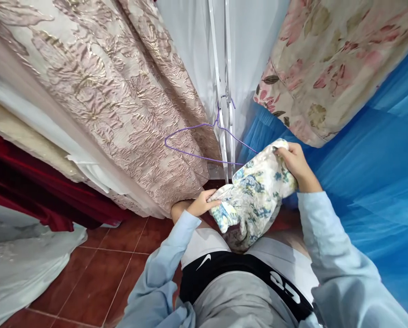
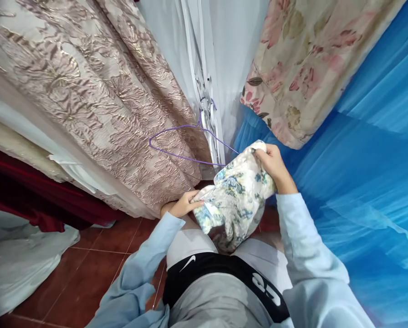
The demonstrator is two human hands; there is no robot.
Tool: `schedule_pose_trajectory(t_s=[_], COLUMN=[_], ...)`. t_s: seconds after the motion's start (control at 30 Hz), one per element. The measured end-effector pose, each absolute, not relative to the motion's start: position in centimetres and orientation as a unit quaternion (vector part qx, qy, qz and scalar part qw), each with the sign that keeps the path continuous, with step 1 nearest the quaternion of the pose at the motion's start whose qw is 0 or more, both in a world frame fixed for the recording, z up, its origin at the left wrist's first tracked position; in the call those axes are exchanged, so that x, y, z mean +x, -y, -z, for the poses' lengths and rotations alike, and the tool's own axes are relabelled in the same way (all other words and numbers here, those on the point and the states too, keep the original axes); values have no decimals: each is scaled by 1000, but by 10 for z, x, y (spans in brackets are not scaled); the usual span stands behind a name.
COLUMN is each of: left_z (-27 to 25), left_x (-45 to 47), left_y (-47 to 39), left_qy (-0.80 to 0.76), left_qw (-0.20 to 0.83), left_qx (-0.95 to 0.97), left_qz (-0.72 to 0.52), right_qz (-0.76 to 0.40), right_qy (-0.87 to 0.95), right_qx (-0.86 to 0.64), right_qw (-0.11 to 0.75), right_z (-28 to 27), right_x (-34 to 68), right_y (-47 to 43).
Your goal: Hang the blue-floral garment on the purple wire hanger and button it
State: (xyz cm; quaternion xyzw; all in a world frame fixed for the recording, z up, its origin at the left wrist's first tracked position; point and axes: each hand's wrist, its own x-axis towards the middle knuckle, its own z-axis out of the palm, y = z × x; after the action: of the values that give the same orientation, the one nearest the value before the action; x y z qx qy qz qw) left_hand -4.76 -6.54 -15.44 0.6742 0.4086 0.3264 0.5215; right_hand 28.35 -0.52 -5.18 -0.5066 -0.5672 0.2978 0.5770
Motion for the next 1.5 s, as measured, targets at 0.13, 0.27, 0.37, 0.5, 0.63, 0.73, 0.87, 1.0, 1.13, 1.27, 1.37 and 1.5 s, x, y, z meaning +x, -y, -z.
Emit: schedule_pose_trajectory(t_s=[0.13, 0.27, 0.37, 0.5, 0.63, 0.73, 0.87, 1.0, 1.13, 1.27, 1.37, 1.5], left_z=[126, 96, 78, 55, 27, 6, -4, 11, 22, 19, 31, 69], left_x=[-96, -154, -191, -205, -184, -158, -129, -123, -125, -125, -127, -122], left_y=[49, 14, -21, -66, -105, -129, -138, -116, -92, -87, -85, -64], left_qy=[-451, -510, -561, -592, -585, -538, -433, -463, -503, -503, -508, -545], left_qw=[397, 216, 101, 52, 19, 50, 138, 149, 117, 73, 63, 130], left_qx=[731, 779, 778, 755, 716, 689, 718, 759, 775, 752, 729, 633], left_qz=[-325, -295, -265, -277, -381, -482, -526, -432, -363, -420, -455, -535], right_qz=[-442, -504, -486, -464, -441, -421, -354, -238, -191, -182, -215, -344], right_qy=[561, 567, 602, 634, 629, 629, 653, 649, 631, 603, 637, 787], right_qx=[-468, -420, -384, -397, -415, -427, -436, -520, -555, -521, -477, -275], right_qw=[520, 499, 504, 475, 487, 495, 508, 501, 507, 576, 566, 432], right_z=[55, 52, 47, 45, 43, 41, 49, 70, 63, 9, -30, -36], right_x=[255, 230, 231, 235, 232, 234, 244, 252, 257, 251, 229, 183], right_y=[-46, -54, -49, -47, -48, -45, -33, -13, -7, -20, -13, 48])
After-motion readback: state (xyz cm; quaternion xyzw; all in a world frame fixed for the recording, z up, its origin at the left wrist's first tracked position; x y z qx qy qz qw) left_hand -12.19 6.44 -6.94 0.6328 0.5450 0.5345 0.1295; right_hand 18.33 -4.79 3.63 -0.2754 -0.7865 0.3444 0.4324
